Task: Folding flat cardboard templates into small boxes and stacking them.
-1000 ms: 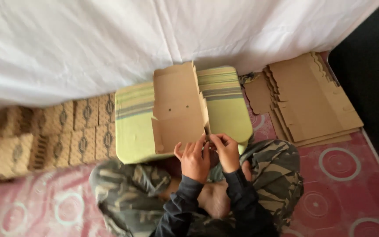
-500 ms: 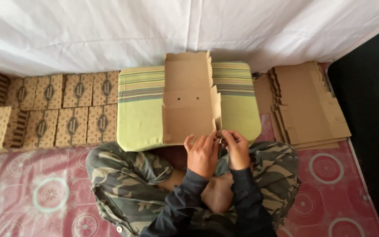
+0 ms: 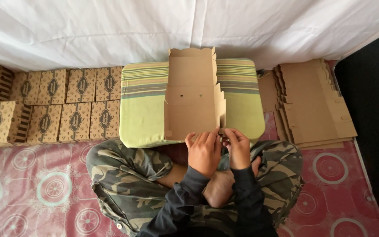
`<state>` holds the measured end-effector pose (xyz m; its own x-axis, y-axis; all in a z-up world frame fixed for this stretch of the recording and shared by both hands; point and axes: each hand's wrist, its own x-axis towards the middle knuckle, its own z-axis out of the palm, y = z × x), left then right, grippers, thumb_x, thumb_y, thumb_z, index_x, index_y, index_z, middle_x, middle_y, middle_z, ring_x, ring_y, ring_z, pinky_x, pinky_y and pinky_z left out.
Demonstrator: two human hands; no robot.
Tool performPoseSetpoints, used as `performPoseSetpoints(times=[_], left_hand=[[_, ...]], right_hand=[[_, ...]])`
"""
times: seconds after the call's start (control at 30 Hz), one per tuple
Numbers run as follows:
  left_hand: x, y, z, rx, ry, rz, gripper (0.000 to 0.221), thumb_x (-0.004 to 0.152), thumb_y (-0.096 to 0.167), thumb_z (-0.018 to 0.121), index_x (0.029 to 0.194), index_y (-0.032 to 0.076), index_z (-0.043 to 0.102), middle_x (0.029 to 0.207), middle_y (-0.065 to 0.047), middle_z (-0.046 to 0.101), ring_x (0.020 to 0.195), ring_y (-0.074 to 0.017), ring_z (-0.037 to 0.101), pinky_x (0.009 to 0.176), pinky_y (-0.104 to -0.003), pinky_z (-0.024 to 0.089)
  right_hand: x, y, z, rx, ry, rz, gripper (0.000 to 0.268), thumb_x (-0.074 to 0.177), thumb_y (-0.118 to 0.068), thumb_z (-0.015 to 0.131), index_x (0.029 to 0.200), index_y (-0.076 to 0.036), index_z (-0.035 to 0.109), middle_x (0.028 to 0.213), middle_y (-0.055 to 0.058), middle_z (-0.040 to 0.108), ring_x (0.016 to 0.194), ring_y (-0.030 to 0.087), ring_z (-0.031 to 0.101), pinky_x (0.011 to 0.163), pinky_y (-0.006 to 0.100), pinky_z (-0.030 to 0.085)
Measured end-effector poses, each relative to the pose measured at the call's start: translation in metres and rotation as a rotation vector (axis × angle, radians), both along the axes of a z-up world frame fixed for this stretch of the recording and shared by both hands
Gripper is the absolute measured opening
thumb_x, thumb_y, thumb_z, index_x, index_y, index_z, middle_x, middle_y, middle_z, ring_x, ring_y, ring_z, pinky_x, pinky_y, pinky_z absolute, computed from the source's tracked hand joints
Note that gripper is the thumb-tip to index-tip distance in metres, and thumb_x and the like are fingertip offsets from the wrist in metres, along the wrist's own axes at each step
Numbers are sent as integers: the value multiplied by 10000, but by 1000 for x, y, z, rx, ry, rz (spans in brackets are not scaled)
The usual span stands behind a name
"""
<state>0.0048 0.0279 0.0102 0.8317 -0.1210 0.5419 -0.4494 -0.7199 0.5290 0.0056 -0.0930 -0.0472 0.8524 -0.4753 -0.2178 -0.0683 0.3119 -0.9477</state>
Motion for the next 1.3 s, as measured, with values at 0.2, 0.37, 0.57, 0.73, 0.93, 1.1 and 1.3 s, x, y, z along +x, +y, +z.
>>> performPoseSetpoints(times=[0.2,0.37,0.57,0.73,0.93,1.1,1.3], left_hand=[[0,-1,-8,90,-60,24,186,1005,146,614,1151,155,728,854,8,658,811,-138,675,1018,-417,334],[-1,-7,-11,106,-90,33,197,1005,139,623,1169,157,729,873,4,666,819,-136,673,1015,-426,327],[-3,-10,-13,126,-94,46,221,1002,135,633,1197,174,729,886,21,665,823,-128,664,1015,-429,324],[-4,-13,-14,108,-103,47,256,990,117,642,1218,185,735,886,30,669,808,-121,659,1011,-433,326],[-5,-17,-13,133,-108,63,237,1010,151,640,1227,169,734,894,21,674,832,-120,663,1014,-427,321],[-6,-15,-17,103,-64,38,260,1034,160,617,1275,139,711,912,4,666,850,-139,655,1018,-448,310],[-6,-13,-13,88,-28,31,230,1049,180,613,1247,149,724,908,18,649,869,-132,647,1026,-427,321]], right_hand=[[-2,5,19,-51,69,24,156,983,-127,669,876,-45,748,709,68,620,595,128,558,571,213,450],[-7,4,38,-89,70,40,180,987,-157,673,886,-37,761,683,65,612,600,131,565,575,225,455],[-8,2,27,-291,50,40,170,986,-182,694,919,-60,790,737,83,649,630,118,561,579,260,484],[-8,-1,19,-459,16,39,158,967,-211,719,954,-81,807,879,60,689,721,107,615,648,280,540],[-10,9,34,-162,106,-2,219,988,-234,667,860,-101,784,604,0,530,568,85,473,511,218,424],[-9,7,20,-507,17,4,135,955,-193,735,978,-80,805,940,76,722,739,201,714,636,281,568],[-11,7,6,-361,57,-53,84,915,-213,795,860,-150,792,702,-9,684,632,58,604,553,236,514]])
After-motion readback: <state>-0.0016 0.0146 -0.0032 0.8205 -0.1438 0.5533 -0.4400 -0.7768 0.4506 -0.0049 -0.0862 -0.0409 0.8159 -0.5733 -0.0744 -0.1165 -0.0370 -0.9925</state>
